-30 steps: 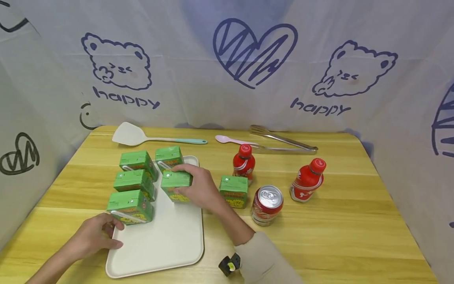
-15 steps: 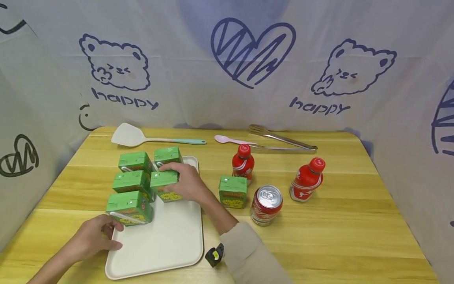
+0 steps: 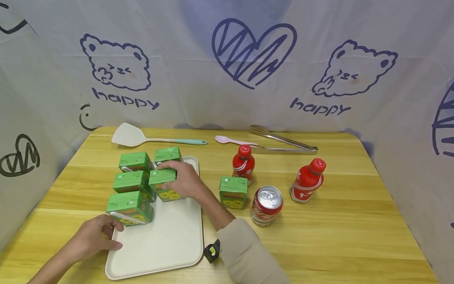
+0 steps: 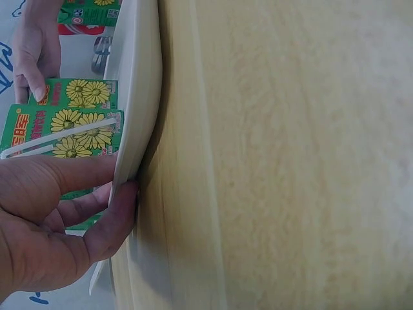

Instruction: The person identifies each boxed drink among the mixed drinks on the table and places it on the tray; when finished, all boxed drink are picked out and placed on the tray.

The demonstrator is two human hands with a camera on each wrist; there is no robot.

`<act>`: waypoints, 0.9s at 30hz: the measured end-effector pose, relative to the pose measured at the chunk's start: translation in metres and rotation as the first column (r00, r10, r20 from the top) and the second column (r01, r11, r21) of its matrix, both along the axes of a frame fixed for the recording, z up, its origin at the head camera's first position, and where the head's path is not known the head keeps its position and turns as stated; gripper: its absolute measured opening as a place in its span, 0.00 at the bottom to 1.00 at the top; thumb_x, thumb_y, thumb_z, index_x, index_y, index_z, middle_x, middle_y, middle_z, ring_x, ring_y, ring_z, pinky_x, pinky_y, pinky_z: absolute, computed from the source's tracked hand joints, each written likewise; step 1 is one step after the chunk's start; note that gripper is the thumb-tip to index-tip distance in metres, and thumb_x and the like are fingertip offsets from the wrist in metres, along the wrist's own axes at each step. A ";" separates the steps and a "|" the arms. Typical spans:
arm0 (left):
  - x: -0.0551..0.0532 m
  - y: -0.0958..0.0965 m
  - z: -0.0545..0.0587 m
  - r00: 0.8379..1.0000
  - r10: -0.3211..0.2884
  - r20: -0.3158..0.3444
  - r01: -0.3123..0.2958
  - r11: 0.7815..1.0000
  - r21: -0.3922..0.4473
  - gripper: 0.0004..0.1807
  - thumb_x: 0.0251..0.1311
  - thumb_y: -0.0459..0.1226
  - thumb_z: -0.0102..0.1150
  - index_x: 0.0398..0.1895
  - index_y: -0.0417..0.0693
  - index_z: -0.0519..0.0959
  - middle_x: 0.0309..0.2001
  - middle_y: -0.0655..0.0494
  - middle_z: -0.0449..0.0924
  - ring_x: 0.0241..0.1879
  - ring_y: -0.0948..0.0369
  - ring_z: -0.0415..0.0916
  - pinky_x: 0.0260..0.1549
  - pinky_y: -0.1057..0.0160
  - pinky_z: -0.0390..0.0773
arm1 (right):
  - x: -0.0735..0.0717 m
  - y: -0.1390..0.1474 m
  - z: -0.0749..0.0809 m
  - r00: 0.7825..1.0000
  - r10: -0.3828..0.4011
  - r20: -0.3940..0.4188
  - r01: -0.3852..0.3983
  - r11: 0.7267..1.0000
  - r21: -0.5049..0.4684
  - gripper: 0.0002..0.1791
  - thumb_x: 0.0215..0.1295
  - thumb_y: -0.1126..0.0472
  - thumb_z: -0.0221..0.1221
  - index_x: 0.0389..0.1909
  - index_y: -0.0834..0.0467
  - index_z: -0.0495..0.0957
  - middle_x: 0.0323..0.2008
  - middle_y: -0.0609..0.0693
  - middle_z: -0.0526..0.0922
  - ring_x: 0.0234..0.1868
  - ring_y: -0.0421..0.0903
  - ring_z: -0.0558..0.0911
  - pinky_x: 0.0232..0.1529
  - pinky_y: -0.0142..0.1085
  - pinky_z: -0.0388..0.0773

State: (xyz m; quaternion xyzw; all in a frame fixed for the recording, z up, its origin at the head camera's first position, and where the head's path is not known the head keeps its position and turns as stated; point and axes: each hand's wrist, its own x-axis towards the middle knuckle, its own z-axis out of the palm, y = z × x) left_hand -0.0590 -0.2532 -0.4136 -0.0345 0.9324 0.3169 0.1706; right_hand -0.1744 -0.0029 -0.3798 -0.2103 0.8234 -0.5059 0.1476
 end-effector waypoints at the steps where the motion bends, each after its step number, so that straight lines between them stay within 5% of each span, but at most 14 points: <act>1: 0.000 0.000 0.000 1.000 0.000 -0.002 0.000 1.000 0.000 0.20 0.34 0.31 0.77 0.33 0.41 0.78 0.25 0.52 0.71 0.25 0.59 0.67 0.22 0.67 0.67 | 0.000 0.000 0.001 1.000 0.006 0.003 -0.006 1.000 0.007 0.26 0.53 0.69 0.67 0.55 0.51 0.77 0.60 0.52 0.75 0.55 0.48 0.76 0.52 0.38 0.75; 13: 0.000 -0.001 -0.001 1.000 -0.006 -0.008 0.006 1.000 0.003 0.20 0.34 0.31 0.77 0.33 0.40 0.78 0.25 0.52 0.72 0.25 0.59 0.67 0.21 0.67 0.67 | 0.009 0.012 0.012 0.999 0.002 -0.052 0.006 0.989 0.146 0.35 0.52 0.62 0.69 0.63 0.48 0.70 0.65 0.47 0.70 0.68 0.49 0.66 0.65 0.47 0.65; 27: 0.000 0.000 -0.001 1.000 -0.009 -0.007 0.009 1.000 -0.002 0.20 0.34 0.31 0.77 0.33 0.40 0.78 0.24 0.52 0.71 0.25 0.59 0.66 0.21 0.67 0.67 | 0.031 0.069 0.043 0.984 -0.060 -0.168 0.099 0.967 0.233 0.33 0.52 0.58 0.70 0.61 0.49 0.71 0.63 0.45 0.74 0.66 0.48 0.69 0.66 0.47 0.63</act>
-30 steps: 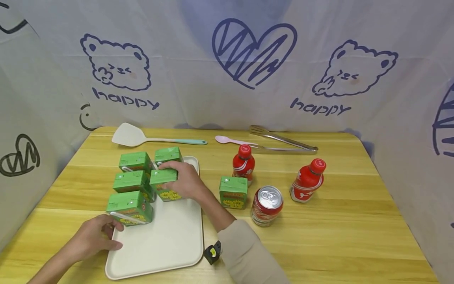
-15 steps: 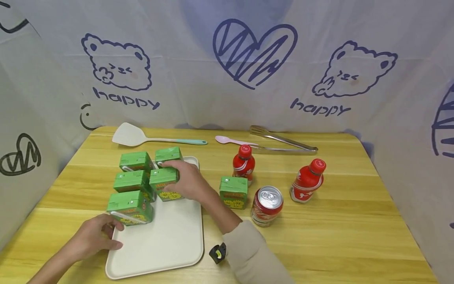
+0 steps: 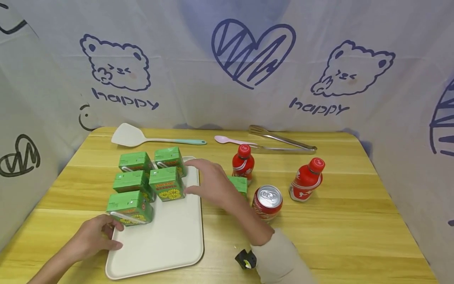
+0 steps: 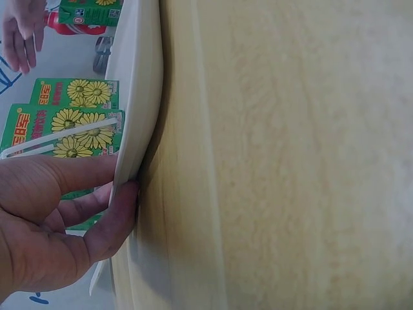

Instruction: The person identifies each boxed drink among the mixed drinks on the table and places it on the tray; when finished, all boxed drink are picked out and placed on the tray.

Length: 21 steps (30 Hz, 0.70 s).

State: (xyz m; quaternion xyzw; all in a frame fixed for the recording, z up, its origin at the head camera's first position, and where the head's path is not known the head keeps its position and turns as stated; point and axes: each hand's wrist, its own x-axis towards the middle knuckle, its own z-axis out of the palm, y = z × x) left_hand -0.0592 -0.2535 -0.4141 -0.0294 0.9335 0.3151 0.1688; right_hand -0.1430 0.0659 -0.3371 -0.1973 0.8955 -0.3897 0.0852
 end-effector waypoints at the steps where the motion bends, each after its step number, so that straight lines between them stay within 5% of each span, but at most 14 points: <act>1: 0.000 0.000 0.000 1.000 0.000 0.000 0.000 1.000 -0.001 0.20 0.34 0.31 0.77 0.33 0.40 0.78 0.24 0.52 0.71 0.25 0.59 0.66 0.21 0.67 0.67 | 0.001 0.006 0.002 1.000 0.003 -0.009 -0.003 1.000 0.013 0.33 0.52 0.57 0.70 0.62 0.49 0.71 0.62 0.45 0.74 0.66 0.48 0.69 0.66 0.47 0.64; 10: -0.001 0.001 0.000 1.000 0.005 0.002 -0.005 1.000 -0.006 0.20 0.34 0.31 0.77 0.33 0.40 0.78 0.24 0.52 0.71 0.25 0.59 0.66 0.21 0.67 0.67 | 0.007 0.052 0.010 0.999 0.053 -0.001 -0.053 0.996 0.077 0.35 0.52 0.57 0.70 0.63 0.54 0.70 0.63 0.49 0.73 0.65 0.51 0.71 0.62 0.50 0.69; 17: -0.001 0.001 0.000 1.000 0.003 0.000 -0.003 1.000 -0.005 0.20 0.33 0.31 0.77 0.33 0.40 0.78 0.24 0.52 0.71 0.25 0.59 0.66 0.21 0.67 0.67 | 0.000 0.082 0.006 0.998 0.055 0.034 -0.058 0.991 0.118 0.33 0.50 0.55 0.71 0.59 0.51 0.74 0.57 0.49 0.78 0.54 0.50 0.77 0.53 0.46 0.76; 21: -0.001 0.000 0.000 1.000 0.000 -0.001 0.000 1.000 -0.002 0.20 0.33 0.31 0.77 0.33 0.40 0.78 0.24 0.52 0.71 0.25 0.59 0.66 0.21 0.67 0.67 | -0.006 0.093 0.005 0.995 0.072 0.074 -0.081 0.989 0.126 0.31 0.50 0.57 0.71 0.58 0.53 0.75 0.55 0.51 0.80 0.57 0.53 0.78 0.57 0.49 0.73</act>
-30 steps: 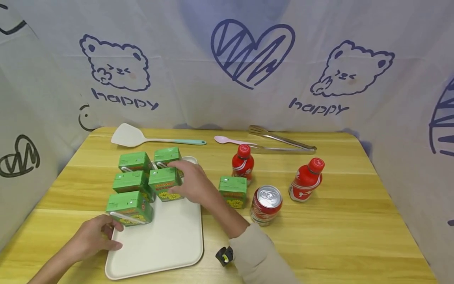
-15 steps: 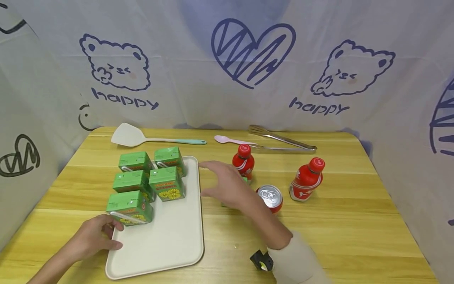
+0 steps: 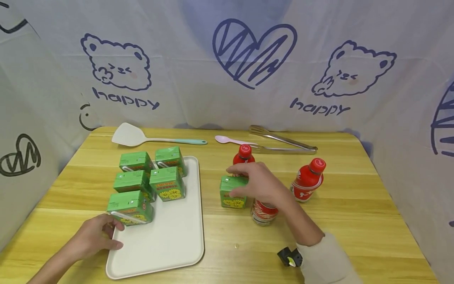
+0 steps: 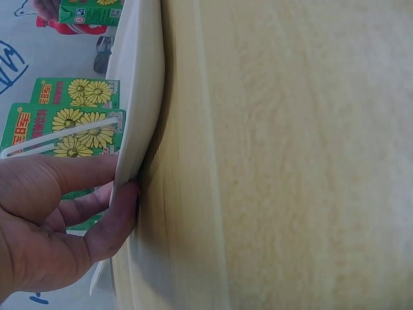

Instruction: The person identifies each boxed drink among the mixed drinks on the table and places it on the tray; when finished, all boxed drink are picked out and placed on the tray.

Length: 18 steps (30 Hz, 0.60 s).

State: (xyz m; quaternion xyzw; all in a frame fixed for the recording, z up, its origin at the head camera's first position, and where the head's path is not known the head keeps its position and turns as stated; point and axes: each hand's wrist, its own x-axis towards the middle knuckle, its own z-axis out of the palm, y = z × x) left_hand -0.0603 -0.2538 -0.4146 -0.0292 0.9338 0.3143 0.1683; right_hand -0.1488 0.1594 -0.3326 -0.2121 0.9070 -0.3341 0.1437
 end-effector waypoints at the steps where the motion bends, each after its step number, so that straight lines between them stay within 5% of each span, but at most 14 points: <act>1: 0.000 0.000 0.000 1.000 -0.001 -0.001 0.001 1.000 0.000 0.20 0.33 0.31 0.77 0.33 0.40 0.78 0.24 0.52 0.71 0.25 0.59 0.66 0.21 0.67 0.67 | -0.001 0.002 -0.001 1.000 0.007 0.010 -0.008 1.000 0.002 0.31 0.50 0.57 0.71 0.57 0.54 0.76 0.55 0.51 0.80 0.58 0.54 0.77 0.58 0.51 0.72; 18: 0.001 0.000 0.001 1.000 -0.005 0.001 0.005 1.000 -0.001 0.20 0.34 0.32 0.77 0.33 0.41 0.78 0.24 0.53 0.71 0.25 0.59 0.66 0.21 0.67 0.67 | -0.010 0.008 -0.011 0.998 0.058 0.008 -0.058 0.997 0.054 0.28 0.48 0.60 0.72 0.54 0.55 0.78 0.53 0.52 0.81 0.48 0.48 0.81 0.52 0.45 0.77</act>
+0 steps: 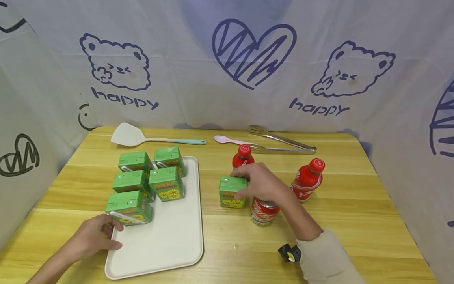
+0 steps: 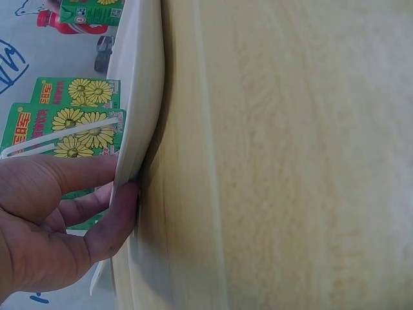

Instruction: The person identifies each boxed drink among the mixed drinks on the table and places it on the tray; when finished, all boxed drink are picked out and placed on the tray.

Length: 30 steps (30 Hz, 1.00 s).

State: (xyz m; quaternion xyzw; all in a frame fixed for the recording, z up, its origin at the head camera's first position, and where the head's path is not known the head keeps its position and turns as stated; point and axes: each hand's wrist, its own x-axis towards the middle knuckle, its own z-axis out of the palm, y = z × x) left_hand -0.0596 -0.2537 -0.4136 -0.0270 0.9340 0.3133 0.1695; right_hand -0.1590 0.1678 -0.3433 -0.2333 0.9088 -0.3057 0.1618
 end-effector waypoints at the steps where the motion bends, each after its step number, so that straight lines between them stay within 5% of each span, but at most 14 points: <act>1: 0.000 0.000 0.000 1.000 -0.001 0.001 0.001 1.000 0.000 0.20 0.34 0.32 0.77 0.33 0.41 0.78 0.24 0.53 0.71 0.25 0.59 0.66 0.21 0.67 0.67 | 0.000 0.000 0.000 1.000 -0.004 0.004 0.004 1.000 -0.001 0.28 0.48 0.60 0.72 0.53 0.55 0.79 0.52 0.52 0.81 0.48 0.47 0.81 0.51 0.45 0.78; 30: 0.000 0.001 0.000 1.000 0.011 0.015 -0.011 1.000 -0.011 0.20 0.34 0.31 0.77 0.33 0.41 0.78 0.23 0.53 0.71 0.24 0.59 0.66 0.21 0.67 0.67 | 0.018 -0.021 0.010 0.994 -0.066 -0.089 0.058 0.995 -0.087 0.27 0.50 0.58 0.71 0.54 0.52 0.79 0.47 0.49 0.82 0.42 0.44 0.79 0.44 0.39 0.80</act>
